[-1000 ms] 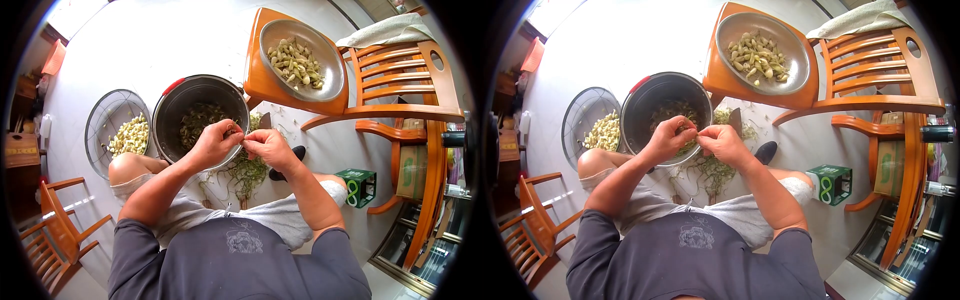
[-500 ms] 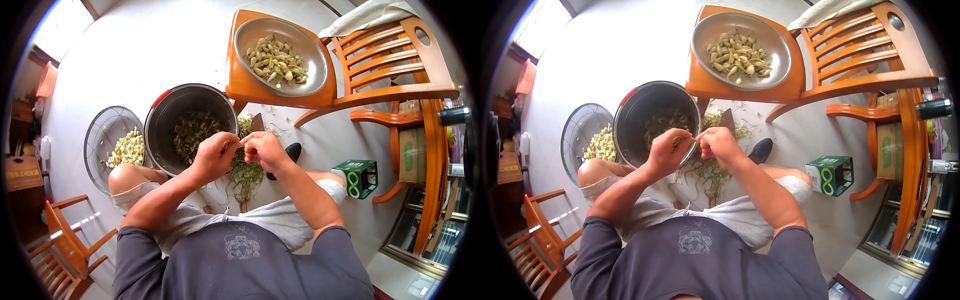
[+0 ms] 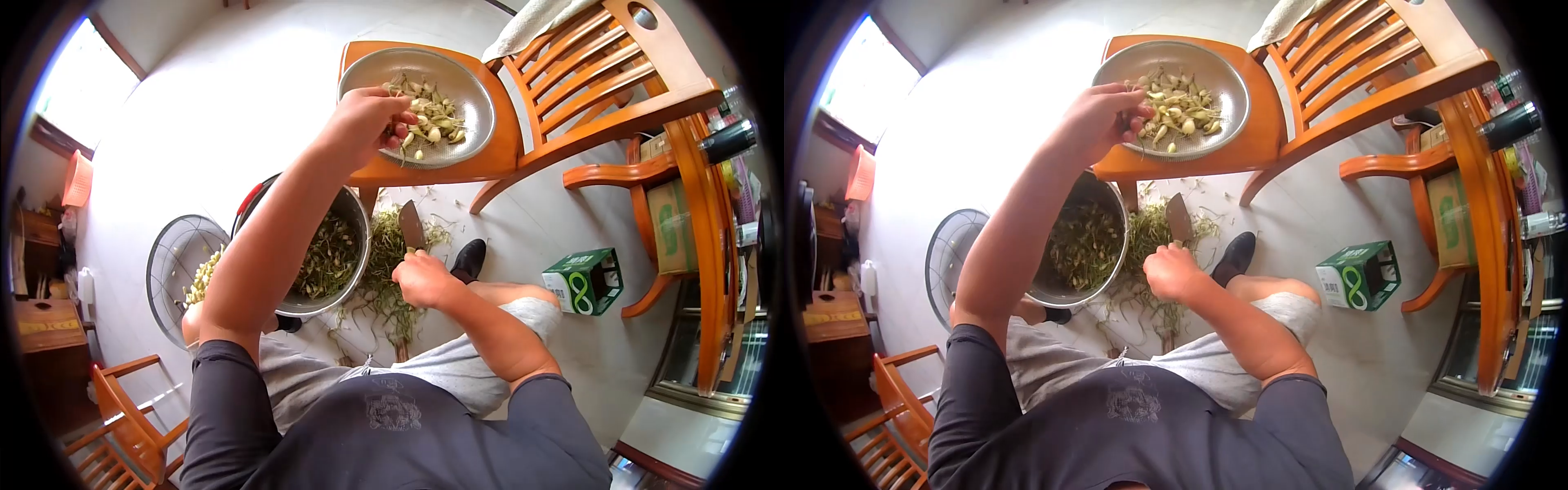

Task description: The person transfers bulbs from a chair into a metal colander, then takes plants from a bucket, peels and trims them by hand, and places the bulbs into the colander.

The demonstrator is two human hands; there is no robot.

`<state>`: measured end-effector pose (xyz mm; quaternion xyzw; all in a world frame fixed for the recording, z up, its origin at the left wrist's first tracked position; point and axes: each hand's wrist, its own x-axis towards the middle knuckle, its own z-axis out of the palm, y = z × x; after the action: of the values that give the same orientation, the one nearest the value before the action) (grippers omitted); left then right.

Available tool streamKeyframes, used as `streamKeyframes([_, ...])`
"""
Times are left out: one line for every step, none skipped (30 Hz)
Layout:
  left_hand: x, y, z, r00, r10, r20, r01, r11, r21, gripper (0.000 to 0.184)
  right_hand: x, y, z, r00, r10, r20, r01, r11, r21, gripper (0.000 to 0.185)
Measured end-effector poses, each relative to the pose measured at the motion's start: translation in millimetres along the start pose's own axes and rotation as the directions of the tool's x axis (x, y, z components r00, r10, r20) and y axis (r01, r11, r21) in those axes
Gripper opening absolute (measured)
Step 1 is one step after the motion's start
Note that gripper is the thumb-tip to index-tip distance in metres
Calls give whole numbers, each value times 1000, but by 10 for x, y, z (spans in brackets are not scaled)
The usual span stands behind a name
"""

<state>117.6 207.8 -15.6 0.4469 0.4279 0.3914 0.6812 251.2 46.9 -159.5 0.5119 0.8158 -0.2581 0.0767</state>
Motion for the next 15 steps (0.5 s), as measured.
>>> streamKeyframes([29, -14, -42, 999, -34, 28, 35, 998, -44, 18, 24, 8, -84, 998, 23, 62, -24, 1000, 10, 19])
streamKeyframes([46, -20, -86, 996, -68, 55, 73, 994, -85, 17, 24, -16, -208, 991, 44, 124, -46, 999, 20, 19])
streamKeyframes([-5, -34, -111, 994, -91, 68, 97, 991, -94, 17, -24, -27, -332, 997, 49, 63, -57, 989, 135, 20])
streamKeyframes([-49, -66, -138, 992, -101, 79, 110, 986, -126, 18, 17, 6, -321, 995, 95, -17, -88, 971, 223, 23])
streamKeyframes([-90, -118, -170, 990, -110, 88, 123, 980, -158, 20, 31, 29, -388, 981, 116, -158, -61, 946, 317, 22])
streamKeyframes([-135, -178, -200, 988, -120, 97, 137, 972, -193, 22, 30, 41, -485, 945, 149, -289, -22, 915, 402, 21])
streamKeyframes([-175, -236, -224, 988, -109, 113, 129, 975, -184, 25, 33, 40, -577, 882, 193, -429, 74, 844, 532, 20])
streamKeyframes([-242, -267, -201, 990, -113, 83, 126, 975, -181, 25, 45, 41, -655, 796, 259, -547, 188, 754, 630, 20])
streamKeyframes([-317, -301, -155, 992, -116, 54, 123, 976, -179, 26, 74, 57, -704, 757, 336, -560, 242, 652, 719, 18])
streamKeyframes([-379, -337, -116, 993, -117, 27, 120, 977, -178, 26, 127, 86, -706, 728, 379, -571, 353, 507, 786, 21])
streamKeyframes([-408, -418, -107, 992, -118, 38, 122, 978, -166, 28, 109, 50, -797, 681, 337, -650, 415, 553, 722, 24])
streamKeyframes([-456, -462, -75, 991, -125, 37, 129, 983, -129, 28, 86, 4, -879, 630, 291, -720, 469, 596, 651, 26])
streamKeyframes([-442, -618, -90, 995, -88, 55, 95, 986, -134, 27, 129, -13, -859, 646, 315, -695, 511, 498, 701, 25])
streamKeyframes([-451, -694, -43, 996, -51, 78, 62, 988, -142, 25, 175, -14, -812, 662, 339, -669, 544, 396, 739, 24])
streamKeyframes([-464, -734, -34, 998, -53, 27, 55, 994, -99, 23, 207, -5, -780, 681, 353, -642, 573, 289, 767, 23])
